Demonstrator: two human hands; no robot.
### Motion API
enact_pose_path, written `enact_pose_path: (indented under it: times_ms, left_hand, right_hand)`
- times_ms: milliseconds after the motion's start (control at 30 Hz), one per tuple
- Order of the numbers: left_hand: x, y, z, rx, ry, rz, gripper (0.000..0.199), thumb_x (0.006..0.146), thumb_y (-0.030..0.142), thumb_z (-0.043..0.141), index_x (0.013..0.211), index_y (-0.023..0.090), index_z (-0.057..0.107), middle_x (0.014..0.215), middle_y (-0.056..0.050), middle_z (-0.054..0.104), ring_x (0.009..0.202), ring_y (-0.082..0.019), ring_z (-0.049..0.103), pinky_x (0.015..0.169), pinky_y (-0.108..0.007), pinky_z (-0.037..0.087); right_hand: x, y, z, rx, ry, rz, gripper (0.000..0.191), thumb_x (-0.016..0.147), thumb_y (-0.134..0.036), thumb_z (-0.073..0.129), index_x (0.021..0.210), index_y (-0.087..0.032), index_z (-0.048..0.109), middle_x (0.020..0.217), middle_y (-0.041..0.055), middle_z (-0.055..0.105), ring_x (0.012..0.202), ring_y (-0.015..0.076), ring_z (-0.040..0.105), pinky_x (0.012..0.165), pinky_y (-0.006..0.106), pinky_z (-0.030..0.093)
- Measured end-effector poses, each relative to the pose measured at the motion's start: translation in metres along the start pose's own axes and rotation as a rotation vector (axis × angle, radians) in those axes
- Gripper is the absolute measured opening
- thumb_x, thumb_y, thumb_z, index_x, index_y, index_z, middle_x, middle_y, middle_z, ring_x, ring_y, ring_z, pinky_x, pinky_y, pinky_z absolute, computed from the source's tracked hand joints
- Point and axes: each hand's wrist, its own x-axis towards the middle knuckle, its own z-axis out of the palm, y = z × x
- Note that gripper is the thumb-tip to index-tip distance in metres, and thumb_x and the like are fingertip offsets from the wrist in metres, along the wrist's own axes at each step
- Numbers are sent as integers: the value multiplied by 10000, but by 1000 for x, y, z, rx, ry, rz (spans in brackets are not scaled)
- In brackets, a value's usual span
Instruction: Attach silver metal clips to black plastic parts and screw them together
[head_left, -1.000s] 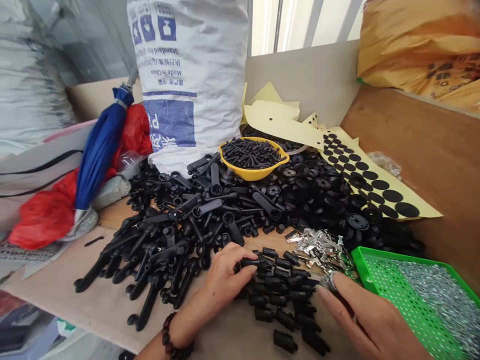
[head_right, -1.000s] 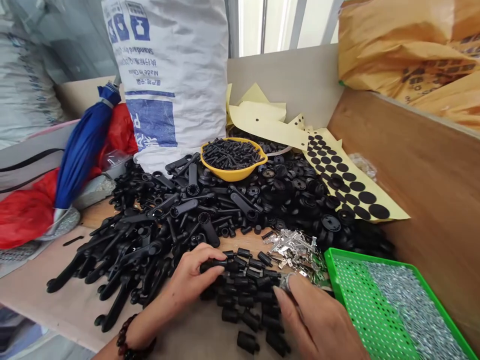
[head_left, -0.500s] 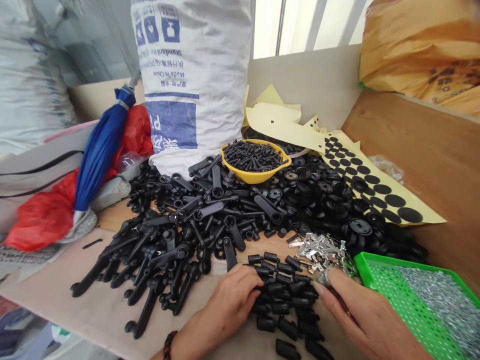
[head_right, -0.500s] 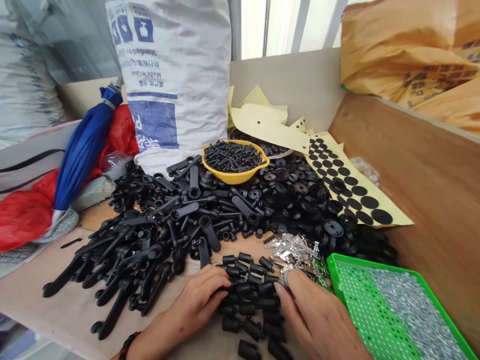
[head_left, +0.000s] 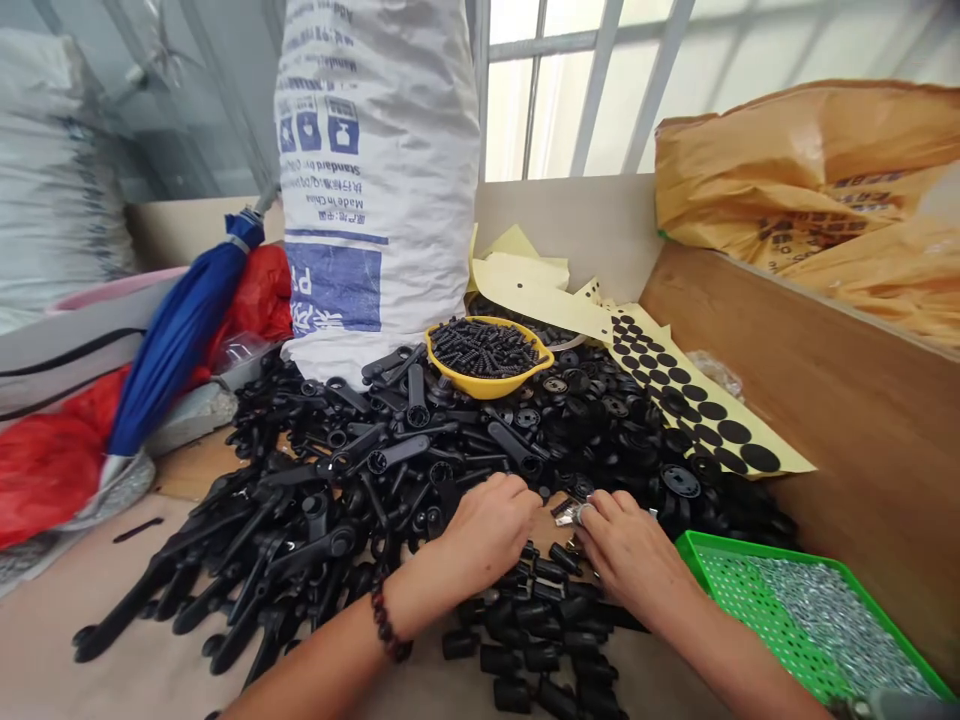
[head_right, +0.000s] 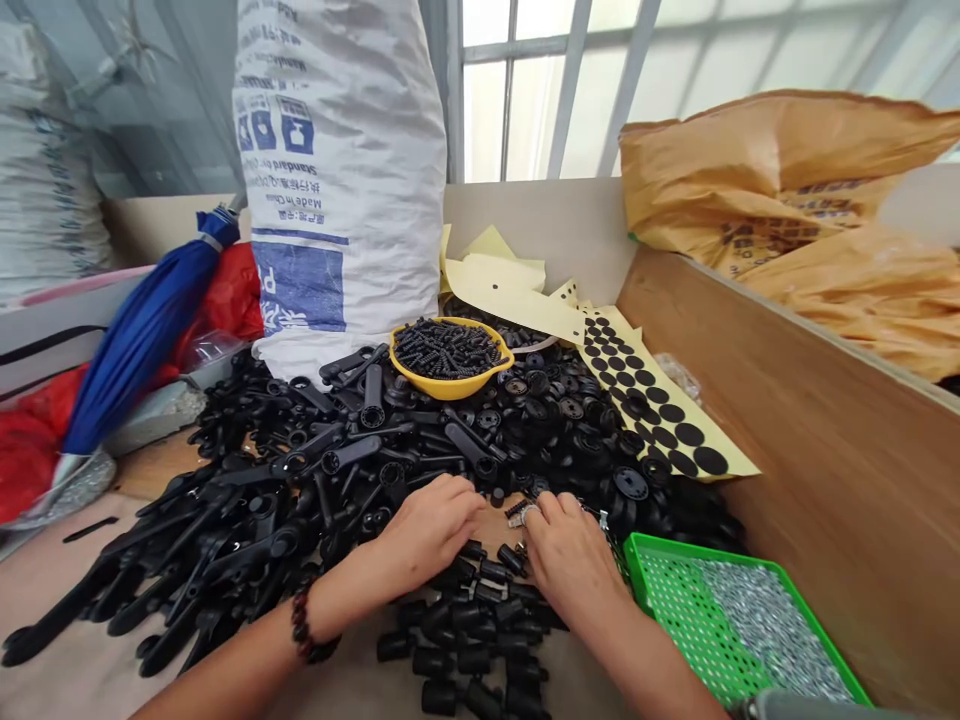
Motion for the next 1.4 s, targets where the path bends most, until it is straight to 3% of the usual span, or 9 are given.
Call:
enact_pose_path:
  times_ms: [200,533,700,833,933,1133,1267,1400]
  left_hand:
    - [36,2,22,154,-81,65,198,734,7,564,878,143,558,913,-78,583,870,-233,536,666,-308,488]
    - [42,-4,37,98,-108,92,165,755,0,552,842,140,563,872,-107,602,889,-261,544,705,-342,491]
    - [38,-10,32,-31,-43,34,170,785,5,528,862,147,580,865,-87,610,838,-244,579,723,-350,488]
    - [32,-16,11,-194,83,-105,132,859,93,493,897,136,612,884,-93,629,816,-232,599,743,-354,478]
    - [24,-18,-3,-355,174,-196,149,841,91,506,866,148,642,890,-66,657,855,-197,604,788,-302,459]
    - [3,-14,-3,-658,198,-346,188,812,160,501,811,135,688,706,-21,687,608,-137,591,570,-213,439]
    - [-2,-9,3,-767,195,-391,191,776,199,529,787,143,711,678,-12,694,566,-131,567,529,-206,406]
    - [-1,-2,7,-872,186,-396,209,767,244,558,866,159,722,696,-5,694,591,-137,585,544,-204,423]
  right_hand:
    - [20,-3,-1,-41,-65,45,83,820,-149,571,785,-192,633,851,57,615,845,233,510,652,329,302]
    - [30,-10,-7,-25,-111,97,116,841,-136,531,864,-180,635,919,74,628,903,245,514,709,370,292]
    - [32,-11,-6,-16,-105,87,147,828,-122,536,911,-186,639,948,71,629,930,250,510,816,432,283]
    - [36,-10,-4,-16,-94,50,160,813,-106,546,886,-202,650,948,65,634,939,245,502,867,457,255]
    - [38,-10,-1,-17,-72,23,150,816,-108,544,865,-200,653,941,73,632,929,245,497,869,460,257]
    - [39,-3,6,4,8,-57,178,801,-39,495,790,-168,617,859,82,623,860,232,511,874,450,278]
    - [34,3,3,79,104,-112,179,862,-92,416,784,-166,559,778,74,595,773,218,517,812,405,342]
    - [22,-1,-10,217,177,-207,214,926,-168,338,762,-207,470,668,9,527,630,170,491,599,280,371]
